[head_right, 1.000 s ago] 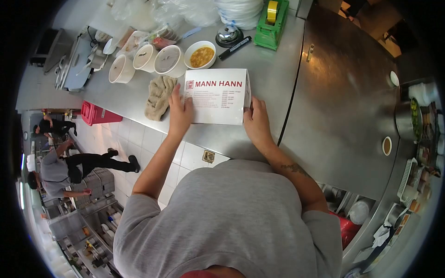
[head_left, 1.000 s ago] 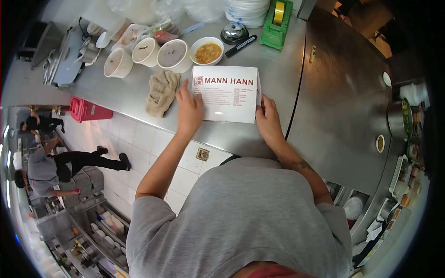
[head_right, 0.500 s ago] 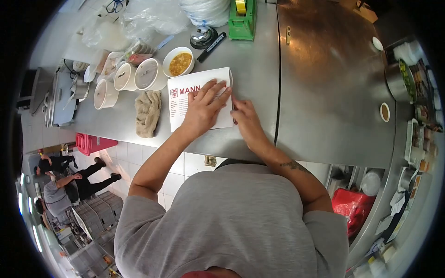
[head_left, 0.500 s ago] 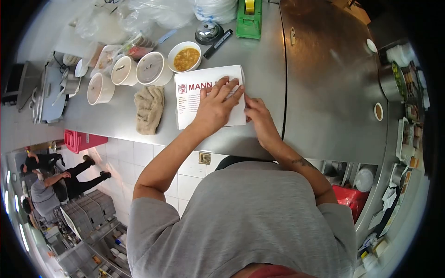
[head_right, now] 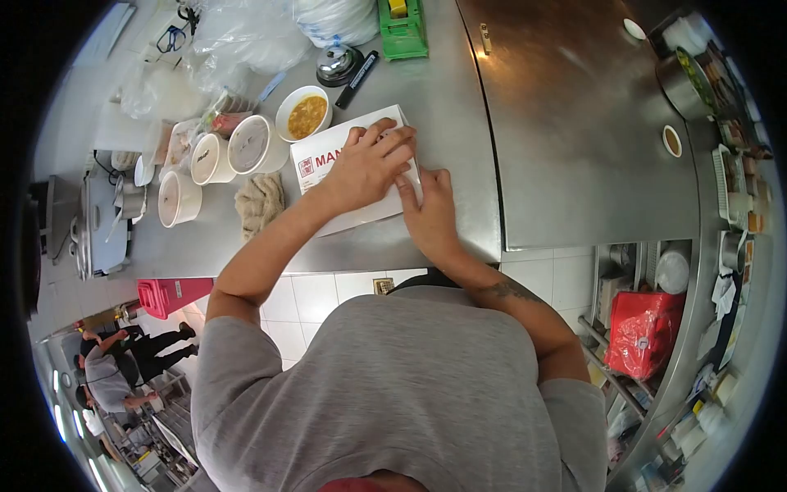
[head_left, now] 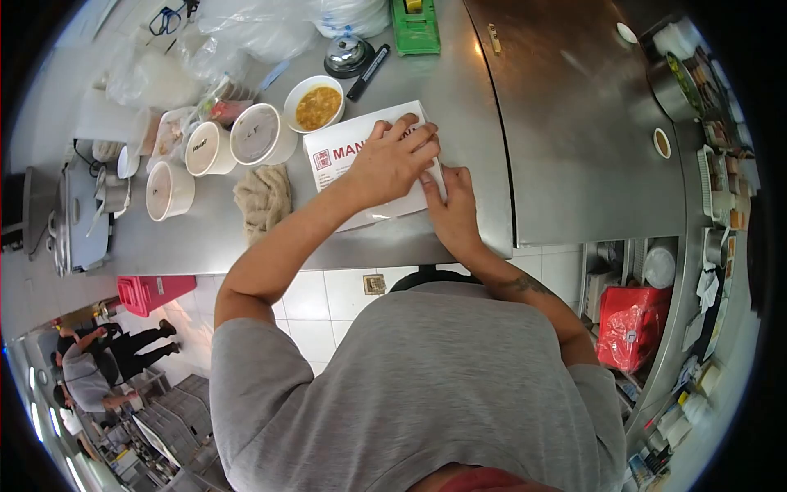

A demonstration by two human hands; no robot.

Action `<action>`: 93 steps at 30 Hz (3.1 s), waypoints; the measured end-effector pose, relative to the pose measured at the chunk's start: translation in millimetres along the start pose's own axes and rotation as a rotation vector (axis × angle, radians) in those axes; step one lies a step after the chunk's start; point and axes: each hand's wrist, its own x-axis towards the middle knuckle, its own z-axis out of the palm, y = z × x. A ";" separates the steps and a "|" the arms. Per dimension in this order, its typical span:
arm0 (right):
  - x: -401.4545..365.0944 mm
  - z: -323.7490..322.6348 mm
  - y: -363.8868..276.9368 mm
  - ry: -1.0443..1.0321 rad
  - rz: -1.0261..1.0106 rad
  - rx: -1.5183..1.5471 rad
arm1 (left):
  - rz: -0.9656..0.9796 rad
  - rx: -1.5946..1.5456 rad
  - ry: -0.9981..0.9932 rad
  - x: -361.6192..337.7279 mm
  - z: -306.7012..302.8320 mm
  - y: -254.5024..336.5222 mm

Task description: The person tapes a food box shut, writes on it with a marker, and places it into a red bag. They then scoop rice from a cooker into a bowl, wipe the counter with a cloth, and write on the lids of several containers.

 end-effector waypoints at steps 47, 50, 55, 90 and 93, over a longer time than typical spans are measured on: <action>11.2 19.3 4.1 0.198 -0.019 0.150 | -1.024 0.118 0.011 144.2 29.7 -92.8; 17.6 20.6 7.6 0.214 -0.042 0.141 | -1.021 0.079 -0.080 115.8 74.1 -127.4; 12.2 24.1 1.4 0.266 0.010 0.206 | -0.466 -0.218 -0.450 116.5 6.4 -52.0; 74.9 15.3 19.5 -0.244 0.038 0.453 | -1.012 -0.705 0.239 -105.6 -17.3 35.2; 59.7 5.2 39.6 -0.165 0.027 0.273 | -0.882 -0.524 0.192 -109.7 -7.9 36.0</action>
